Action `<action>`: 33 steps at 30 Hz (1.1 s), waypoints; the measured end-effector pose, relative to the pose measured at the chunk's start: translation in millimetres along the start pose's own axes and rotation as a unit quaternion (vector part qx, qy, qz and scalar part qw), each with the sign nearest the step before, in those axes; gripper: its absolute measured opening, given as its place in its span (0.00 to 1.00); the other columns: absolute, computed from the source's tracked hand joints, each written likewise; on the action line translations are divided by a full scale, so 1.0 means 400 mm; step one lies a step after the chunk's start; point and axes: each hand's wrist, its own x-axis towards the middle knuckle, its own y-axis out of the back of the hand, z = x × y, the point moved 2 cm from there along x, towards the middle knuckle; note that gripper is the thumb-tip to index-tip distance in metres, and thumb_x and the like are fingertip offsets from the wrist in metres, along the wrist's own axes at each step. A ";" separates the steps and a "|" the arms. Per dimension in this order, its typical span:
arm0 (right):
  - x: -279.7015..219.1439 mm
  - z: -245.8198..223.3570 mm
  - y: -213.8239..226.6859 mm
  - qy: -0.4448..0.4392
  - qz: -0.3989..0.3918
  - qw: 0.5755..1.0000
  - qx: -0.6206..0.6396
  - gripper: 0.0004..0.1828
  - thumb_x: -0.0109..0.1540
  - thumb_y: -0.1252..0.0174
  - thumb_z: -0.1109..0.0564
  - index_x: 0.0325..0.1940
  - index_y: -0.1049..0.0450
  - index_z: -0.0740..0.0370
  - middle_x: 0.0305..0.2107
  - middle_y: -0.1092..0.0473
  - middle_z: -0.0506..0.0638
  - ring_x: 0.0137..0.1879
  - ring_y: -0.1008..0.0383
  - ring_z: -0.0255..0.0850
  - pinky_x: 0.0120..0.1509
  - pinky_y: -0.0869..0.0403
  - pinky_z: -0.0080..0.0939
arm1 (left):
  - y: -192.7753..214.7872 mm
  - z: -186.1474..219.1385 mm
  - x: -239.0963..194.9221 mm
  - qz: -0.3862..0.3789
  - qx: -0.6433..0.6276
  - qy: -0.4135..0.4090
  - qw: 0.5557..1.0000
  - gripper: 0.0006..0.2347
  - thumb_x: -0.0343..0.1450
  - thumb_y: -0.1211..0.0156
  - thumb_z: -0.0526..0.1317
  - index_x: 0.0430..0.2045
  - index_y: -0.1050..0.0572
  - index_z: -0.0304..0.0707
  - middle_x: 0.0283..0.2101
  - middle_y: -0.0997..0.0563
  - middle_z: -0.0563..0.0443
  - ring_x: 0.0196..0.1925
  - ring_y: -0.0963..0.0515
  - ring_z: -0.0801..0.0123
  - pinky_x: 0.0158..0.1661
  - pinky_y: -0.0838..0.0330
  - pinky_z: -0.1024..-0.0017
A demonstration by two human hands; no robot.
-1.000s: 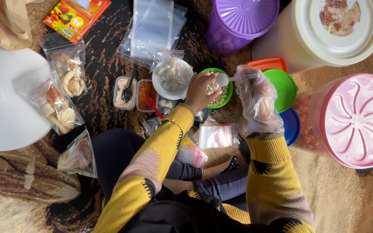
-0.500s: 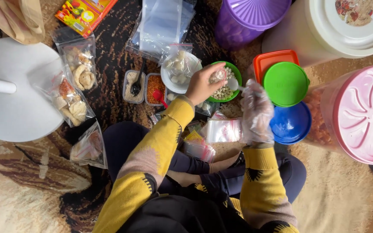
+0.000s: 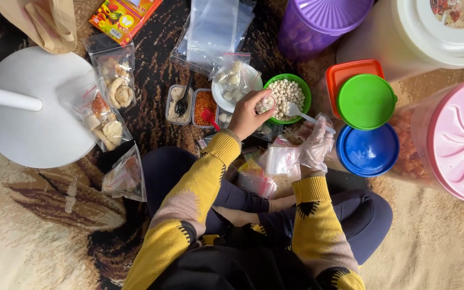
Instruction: A person is manually packaging small food items like seeds or beans into small plastic zip-lock bags using a spoon.
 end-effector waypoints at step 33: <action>-0.055 -0.309 -0.106 0.115 -0.134 0.981 -0.085 0.10 0.70 0.43 0.53 0.42 0.28 0.64 0.22 0.31 0.55 0.22 0.29 0.37 0.21 0.29 0.34 | -0.106 -0.040 0.051 -0.084 0.255 -0.145 0.952 0.28 0.61 0.27 0.47 0.57 0.30 0.53 0.38 0.20 0.56 0.56 0.25 0.63 0.56 0.36 0.57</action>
